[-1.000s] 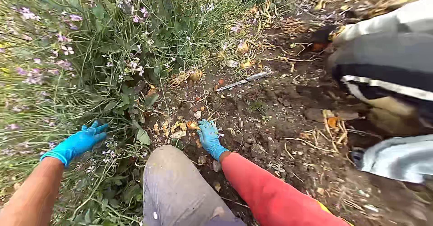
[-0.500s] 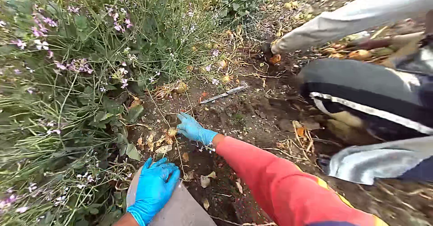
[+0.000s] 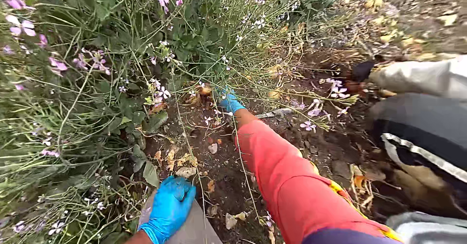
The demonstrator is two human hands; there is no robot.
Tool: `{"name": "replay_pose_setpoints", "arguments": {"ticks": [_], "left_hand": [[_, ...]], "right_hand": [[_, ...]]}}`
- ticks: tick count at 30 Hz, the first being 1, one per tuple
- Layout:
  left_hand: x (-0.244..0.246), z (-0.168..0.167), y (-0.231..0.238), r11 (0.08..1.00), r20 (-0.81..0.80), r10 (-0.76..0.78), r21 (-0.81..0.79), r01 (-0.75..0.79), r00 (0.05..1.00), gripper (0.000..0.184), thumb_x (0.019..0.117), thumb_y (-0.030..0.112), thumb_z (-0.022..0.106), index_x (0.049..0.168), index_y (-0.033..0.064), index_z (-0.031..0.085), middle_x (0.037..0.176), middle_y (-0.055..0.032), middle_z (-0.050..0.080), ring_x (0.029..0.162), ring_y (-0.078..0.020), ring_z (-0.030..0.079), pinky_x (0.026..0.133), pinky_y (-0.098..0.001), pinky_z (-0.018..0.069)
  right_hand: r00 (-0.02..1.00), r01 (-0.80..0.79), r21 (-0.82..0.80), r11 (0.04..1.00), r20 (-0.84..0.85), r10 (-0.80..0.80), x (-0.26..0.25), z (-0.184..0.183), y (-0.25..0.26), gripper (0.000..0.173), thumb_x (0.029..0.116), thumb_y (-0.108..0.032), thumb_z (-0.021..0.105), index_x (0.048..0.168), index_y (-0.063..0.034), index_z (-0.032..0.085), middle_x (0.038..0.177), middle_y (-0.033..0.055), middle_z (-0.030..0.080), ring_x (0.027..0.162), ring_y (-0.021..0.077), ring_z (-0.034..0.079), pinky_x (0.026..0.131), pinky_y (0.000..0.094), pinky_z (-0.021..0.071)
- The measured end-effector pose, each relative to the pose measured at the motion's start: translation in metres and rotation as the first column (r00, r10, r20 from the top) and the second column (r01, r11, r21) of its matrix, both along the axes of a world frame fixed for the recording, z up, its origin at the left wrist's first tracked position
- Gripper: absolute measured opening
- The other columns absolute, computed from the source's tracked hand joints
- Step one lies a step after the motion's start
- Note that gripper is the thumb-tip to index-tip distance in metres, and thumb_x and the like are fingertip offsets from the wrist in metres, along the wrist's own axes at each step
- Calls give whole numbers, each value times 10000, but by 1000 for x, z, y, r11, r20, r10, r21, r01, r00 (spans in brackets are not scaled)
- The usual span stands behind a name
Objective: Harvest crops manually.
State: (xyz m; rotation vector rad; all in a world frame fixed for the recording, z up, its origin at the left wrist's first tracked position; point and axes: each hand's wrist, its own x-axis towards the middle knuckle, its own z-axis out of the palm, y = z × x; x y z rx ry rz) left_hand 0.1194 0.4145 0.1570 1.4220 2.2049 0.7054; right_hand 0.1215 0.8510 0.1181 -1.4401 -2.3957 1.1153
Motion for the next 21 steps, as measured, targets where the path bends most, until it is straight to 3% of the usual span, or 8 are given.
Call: {"name": "replay_pose_setpoints", "arguments": {"ticks": [3,6,9,12,14,18,19,21], "left_hand": [[3,-3,-2,1000,14,0,24,-1,1000,385,1052,441,492,951,237,802,1083,88,773,1222,-83,648,1166,-407,438],[3,-5,-5,999,25,-8,47,7,1000,371,1051,433,499,961,242,805,1090,95,772,1235,-79,642,1172,-407,438],[4,0,-4,999,27,9,53,-11,1000,378,1046,429,503,942,228,806,1074,82,776,1216,-89,654,1164,-410,441],[5,2,-4,999,14,1,32,-1,1000,382,1046,434,494,967,225,803,1090,65,775,1219,-107,657,1166,-425,440],[7,-2,-6,999,0,-17,30,17,1000,381,1048,440,489,978,234,802,1104,70,772,1224,-105,654,1170,-425,439],[6,-1,-10,998,1,-30,63,30,1000,371,1052,434,493,972,249,804,1110,92,770,1228,-81,645,1169,-405,437],[5,2,-9,997,7,-30,71,29,1000,374,1052,428,496,963,237,804,1108,84,771,1228,-86,647,1168,-411,438],[4,6,-8,997,17,-22,74,21,1000,394,1055,422,491,936,208,799,1094,65,776,1225,-96,652,1167,-416,433]], "right_hand": [[949,120,-56,991,-285,-131,-2,-13,-14,408,1056,-189,571,1417,1,553,1410,214,594,1328,293,555,1134,425,440],[953,99,104,990,-298,-64,4,-13,-38,446,1038,-116,557,1461,15,517,1477,269,532,1409,370,489,1187,482,381],[945,194,86,977,-282,-163,2,-2,-63,448,1056,-136,517,1475,19,494,1498,278,505,1428,386,462,1203,511,358],[954,112,209,971,-296,-46,3,-6,-93,332,1062,-205,521,1251,24,669,1247,253,675,1218,363,635,1080,526,486],[949,56,235,970,-315,22,1,-3,-100,313,1058,-178,524,1248,20,675,1248,241,675,1212,347,642,1075,495,498],[989,-99,256,962,-81,123,-34,8,-77,423,1096,-228,439,1486,-95,533,1483,209,556,1380,401,522,1138,607,413],[989,-122,264,957,-46,139,-50,8,-68,404,1087,-237,460,1459,-126,572,1443,192,592,1346,388,558,1107,617,442],[979,-198,218,956,92,182,-73,16,-63,379,1038,-190,536,1392,-83,621,1367,235,632,1287,430,593,1058,646,471]]}}
